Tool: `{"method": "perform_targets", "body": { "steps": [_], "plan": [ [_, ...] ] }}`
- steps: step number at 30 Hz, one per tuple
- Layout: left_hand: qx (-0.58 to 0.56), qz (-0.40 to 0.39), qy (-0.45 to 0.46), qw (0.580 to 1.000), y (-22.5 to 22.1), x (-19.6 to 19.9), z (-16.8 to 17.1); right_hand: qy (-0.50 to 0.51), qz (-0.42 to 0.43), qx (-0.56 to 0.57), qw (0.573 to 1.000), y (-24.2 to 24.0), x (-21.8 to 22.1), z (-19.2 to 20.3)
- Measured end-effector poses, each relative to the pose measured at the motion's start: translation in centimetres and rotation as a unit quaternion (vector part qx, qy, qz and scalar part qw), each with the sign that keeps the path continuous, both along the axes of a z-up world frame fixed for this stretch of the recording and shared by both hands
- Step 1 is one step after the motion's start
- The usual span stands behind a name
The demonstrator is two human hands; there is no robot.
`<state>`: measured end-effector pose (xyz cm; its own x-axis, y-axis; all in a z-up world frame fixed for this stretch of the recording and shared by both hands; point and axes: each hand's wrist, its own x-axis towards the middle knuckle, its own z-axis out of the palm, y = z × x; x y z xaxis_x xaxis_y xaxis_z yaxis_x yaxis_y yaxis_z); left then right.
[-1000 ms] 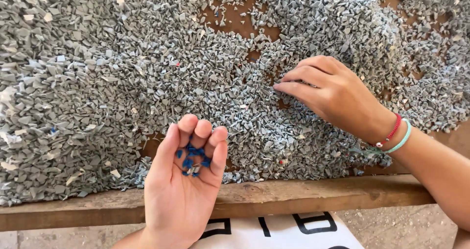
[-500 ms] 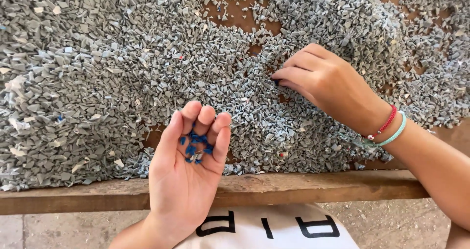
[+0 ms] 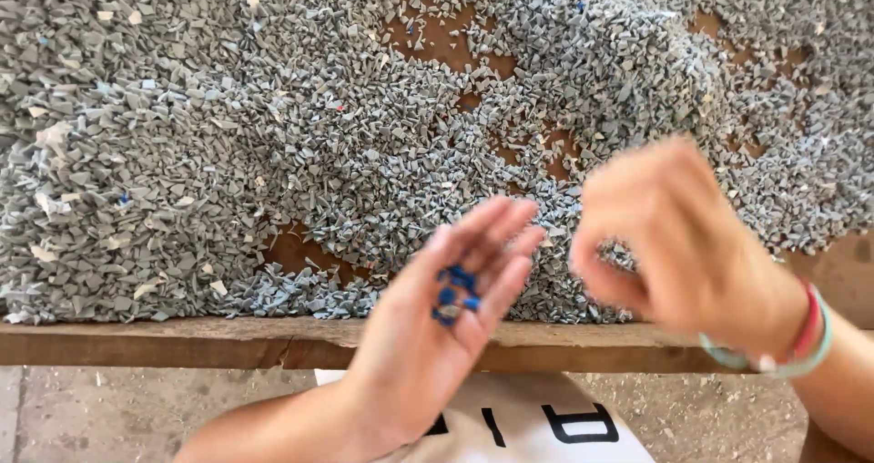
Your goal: The person sifts through a large pile of shredded plastic flakes in a wooden tray, picking out blue pieces by hand and collecting them in the left palm. The right hand repeatedly sweeps and digs through the grey flakes to locate and extract the blue items.
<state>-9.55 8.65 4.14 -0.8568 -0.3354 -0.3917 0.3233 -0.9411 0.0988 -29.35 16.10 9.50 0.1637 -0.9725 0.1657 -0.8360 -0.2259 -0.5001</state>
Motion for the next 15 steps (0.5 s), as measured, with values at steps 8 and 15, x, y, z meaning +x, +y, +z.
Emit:
{"method": "perform_targets", "body": {
  "steps": [8,15],
  "plan": [
    [0.089,-0.077,-0.108,0.987,2.2,-2.9,-0.6,0.154,0.044,-0.074,0.984,6.1,0.1,-0.9],
    [0.089,0.107,-0.274,0.952,-2.1,-3.4,3.5,0.169,-0.048,0.052,0.983,6.0,-9.2,-6.2]
  ]
}}
